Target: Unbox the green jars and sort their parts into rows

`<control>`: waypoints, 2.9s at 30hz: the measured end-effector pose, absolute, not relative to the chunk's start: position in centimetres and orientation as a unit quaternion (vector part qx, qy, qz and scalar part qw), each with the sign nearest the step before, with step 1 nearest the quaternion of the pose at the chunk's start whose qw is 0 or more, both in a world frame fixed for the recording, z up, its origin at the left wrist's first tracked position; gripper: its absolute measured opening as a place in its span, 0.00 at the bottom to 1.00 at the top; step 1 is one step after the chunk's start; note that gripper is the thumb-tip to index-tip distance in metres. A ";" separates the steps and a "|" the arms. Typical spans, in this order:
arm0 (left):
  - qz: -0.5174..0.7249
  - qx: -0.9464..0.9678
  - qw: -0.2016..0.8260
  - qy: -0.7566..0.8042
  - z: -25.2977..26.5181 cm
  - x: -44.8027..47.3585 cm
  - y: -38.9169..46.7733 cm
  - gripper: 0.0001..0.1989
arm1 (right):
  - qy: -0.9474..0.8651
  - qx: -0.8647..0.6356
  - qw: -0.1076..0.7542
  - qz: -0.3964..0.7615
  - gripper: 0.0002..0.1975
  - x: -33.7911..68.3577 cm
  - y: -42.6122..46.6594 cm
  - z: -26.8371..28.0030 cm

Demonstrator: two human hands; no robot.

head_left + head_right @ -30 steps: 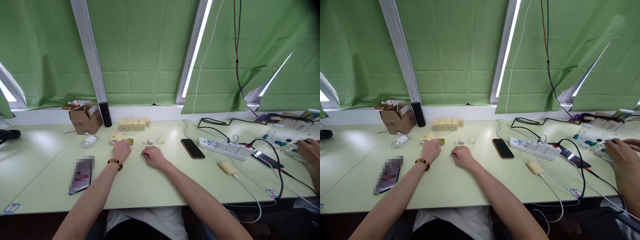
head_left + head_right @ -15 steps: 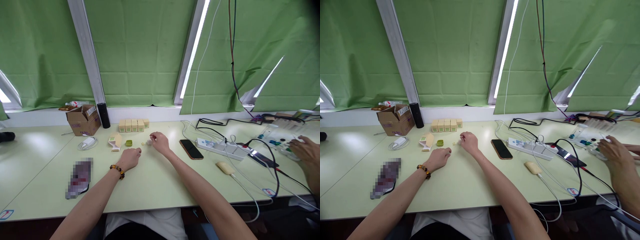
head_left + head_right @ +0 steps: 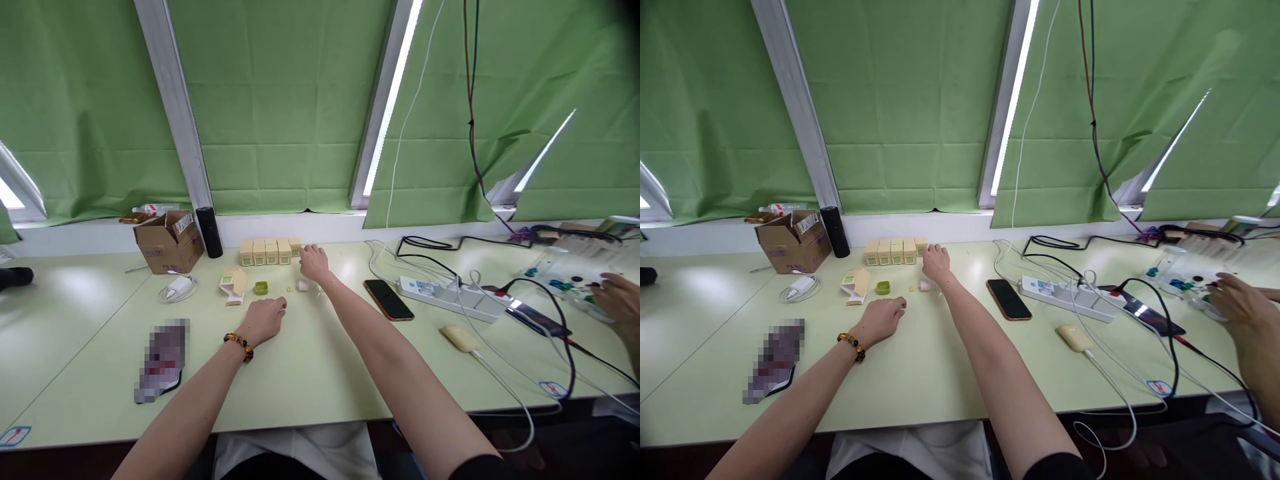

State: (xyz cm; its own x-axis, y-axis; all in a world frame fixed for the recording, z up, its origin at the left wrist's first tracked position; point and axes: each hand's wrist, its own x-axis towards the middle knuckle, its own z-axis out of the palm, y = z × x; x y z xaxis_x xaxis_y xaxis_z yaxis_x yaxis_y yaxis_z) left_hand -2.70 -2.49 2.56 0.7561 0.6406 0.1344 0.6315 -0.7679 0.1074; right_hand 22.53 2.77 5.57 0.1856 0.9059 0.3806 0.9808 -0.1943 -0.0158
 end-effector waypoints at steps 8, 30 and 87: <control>0.090 0.938 0.033 0.334 2.4 -2.9 -2.6 0.14 | -0.597 -0.783 0.105 -0.140 0.38 23.9 5.9 5.8; 0.098 0.935 0.079 0.330 2.4 -2.9 -2.4 0.14 | -0.615 -0.768 0.140 -0.110 0.25 22.7 8.0 5.5; 0.293 0.546 0.780 0.088 3.5 -2.6 -2.4 0.25 | -0.486 -0.416 0.670 0.376 0.26 15.9 -11.1 2.6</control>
